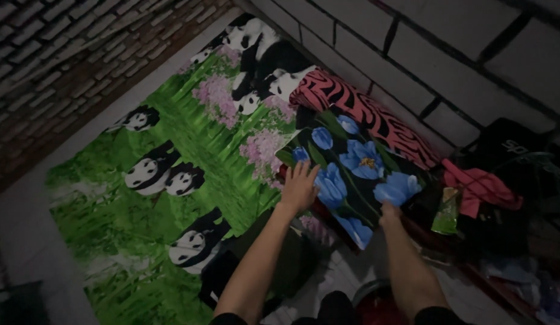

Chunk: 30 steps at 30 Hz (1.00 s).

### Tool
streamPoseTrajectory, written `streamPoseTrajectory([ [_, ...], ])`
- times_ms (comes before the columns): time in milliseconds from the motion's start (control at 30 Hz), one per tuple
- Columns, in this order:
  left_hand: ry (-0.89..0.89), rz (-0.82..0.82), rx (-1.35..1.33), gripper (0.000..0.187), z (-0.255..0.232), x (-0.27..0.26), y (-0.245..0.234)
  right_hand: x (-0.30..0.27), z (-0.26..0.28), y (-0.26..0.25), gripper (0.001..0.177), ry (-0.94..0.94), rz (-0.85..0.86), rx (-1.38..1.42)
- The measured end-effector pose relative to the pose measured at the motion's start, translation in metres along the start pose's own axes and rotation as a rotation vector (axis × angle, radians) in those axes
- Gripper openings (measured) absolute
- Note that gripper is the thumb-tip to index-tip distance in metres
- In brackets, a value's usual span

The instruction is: Fold several items of laundry, including a pink patterned pillowcase and a blue floral item, on a mattress.

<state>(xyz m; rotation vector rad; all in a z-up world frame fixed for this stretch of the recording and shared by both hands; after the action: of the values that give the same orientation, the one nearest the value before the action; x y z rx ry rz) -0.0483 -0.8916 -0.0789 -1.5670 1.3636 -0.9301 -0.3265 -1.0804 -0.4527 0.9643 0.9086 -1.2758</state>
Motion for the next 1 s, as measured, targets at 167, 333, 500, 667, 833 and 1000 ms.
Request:
streamPoseTrajectory([
  [167, -0.037, 0.001, 0.000, 0.072, -0.004, 0.009, -0.005, -0.056, 0.019, 0.028, 0.074, -0.345, -0.287, -0.568],
  [333, -0.053, 0.022, 0.017, 0.073, 0.002, 0.008, 0.007, -0.131, 0.026, 0.133, 0.088, -0.933, -0.247, -1.076],
  [500, -0.106, -0.023, -0.026, 0.076, 0.020, -0.018, 0.013, -0.252, 0.011, 0.189, 0.085, -0.911, 0.040, -1.207],
  [667, -0.211, -0.017, -0.024, 0.076, 0.034, -0.063, 0.011, -0.238, -0.014, 0.184, 0.081, -0.947, 0.148, -1.280],
  [833, -0.354, -0.045, -0.079, 0.078, 0.047, -0.115, 0.022, -0.215, -0.049, 0.176, 0.079, -0.936, 0.272, -1.359],
  [1000, -0.470, -0.085, -0.126, 0.074, 0.059, -0.160, 0.047, -0.220, -0.082, 0.192, 0.079, -1.004, 0.348, -1.504],
])
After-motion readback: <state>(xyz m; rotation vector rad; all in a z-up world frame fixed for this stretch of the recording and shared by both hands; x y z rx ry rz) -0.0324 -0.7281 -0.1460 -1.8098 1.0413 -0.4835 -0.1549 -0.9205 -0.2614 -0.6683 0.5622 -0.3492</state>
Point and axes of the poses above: each hand's wrist, its own x-axis towards the middle knuckle, its own y-axis out of the palm, z = x × y, the point moved 8 cm from there along x, towards the middle knuckle, and after that the axes turned 13 degrees about y, right-handed, at the moved point
